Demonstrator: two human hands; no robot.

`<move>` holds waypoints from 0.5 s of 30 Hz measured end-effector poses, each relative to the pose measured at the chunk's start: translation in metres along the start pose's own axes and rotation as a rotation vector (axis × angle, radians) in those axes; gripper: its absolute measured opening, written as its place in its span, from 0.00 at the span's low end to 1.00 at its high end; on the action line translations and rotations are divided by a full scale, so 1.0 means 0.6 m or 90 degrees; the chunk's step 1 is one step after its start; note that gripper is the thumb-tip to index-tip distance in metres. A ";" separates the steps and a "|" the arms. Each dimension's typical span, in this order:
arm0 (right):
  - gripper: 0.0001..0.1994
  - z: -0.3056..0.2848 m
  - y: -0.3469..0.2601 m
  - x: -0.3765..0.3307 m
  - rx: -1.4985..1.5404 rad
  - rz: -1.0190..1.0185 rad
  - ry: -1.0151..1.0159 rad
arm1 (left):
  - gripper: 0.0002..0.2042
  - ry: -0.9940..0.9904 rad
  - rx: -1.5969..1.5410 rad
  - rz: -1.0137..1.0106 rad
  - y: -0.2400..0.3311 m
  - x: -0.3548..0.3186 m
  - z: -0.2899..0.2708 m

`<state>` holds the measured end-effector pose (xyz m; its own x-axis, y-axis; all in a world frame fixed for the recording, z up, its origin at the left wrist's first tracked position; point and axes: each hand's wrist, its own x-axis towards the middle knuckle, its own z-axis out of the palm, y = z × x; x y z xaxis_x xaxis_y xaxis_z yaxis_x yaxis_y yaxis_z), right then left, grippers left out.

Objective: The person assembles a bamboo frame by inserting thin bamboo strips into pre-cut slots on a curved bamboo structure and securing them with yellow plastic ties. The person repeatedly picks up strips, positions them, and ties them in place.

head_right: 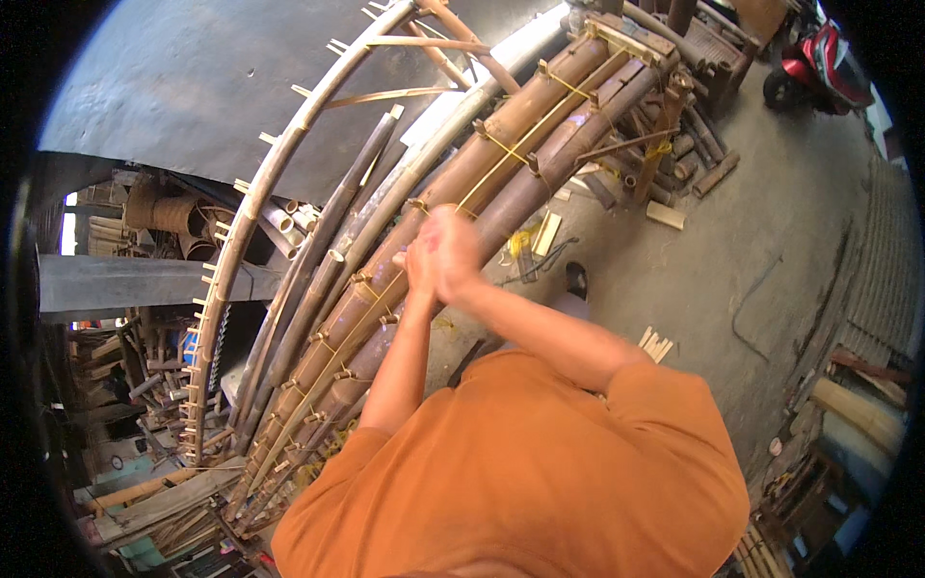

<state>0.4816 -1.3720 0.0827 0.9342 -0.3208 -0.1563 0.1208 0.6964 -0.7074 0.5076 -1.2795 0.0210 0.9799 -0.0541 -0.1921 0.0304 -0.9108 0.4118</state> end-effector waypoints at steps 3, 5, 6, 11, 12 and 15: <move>0.18 0.088 0.008 0.078 -0.424 -0.033 -0.409 | 0.16 0.168 -0.360 0.170 -0.006 -0.015 0.045; 0.25 0.102 0.014 0.158 -0.711 -0.037 -0.682 | 0.17 0.161 -0.089 0.156 -0.001 -0.012 0.004; 0.31 0.117 -0.002 0.168 -1.061 -0.082 -0.606 | 0.16 0.120 -0.137 0.094 0.002 -0.014 -0.009; 0.28 0.053 0.040 0.224 -0.791 0.065 -0.596 | 0.17 0.041 -0.161 0.017 0.026 -0.022 -0.035; 0.27 0.065 0.022 0.220 -0.551 0.182 -0.621 | 0.17 0.051 -0.149 0.006 0.021 -0.020 -0.034; 0.19 -0.034 -0.071 0.082 -0.595 0.003 -0.835 | 0.15 0.103 -0.093 0.047 0.001 -0.015 -0.008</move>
<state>0.5154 -1.4301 0.0911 0.6218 0.7663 0.1616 0.3390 -0.0774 -0.9376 0.4996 -1.2777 0.0275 0.9990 -0.0411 -0.0166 -0.0254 -0.8368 0.5469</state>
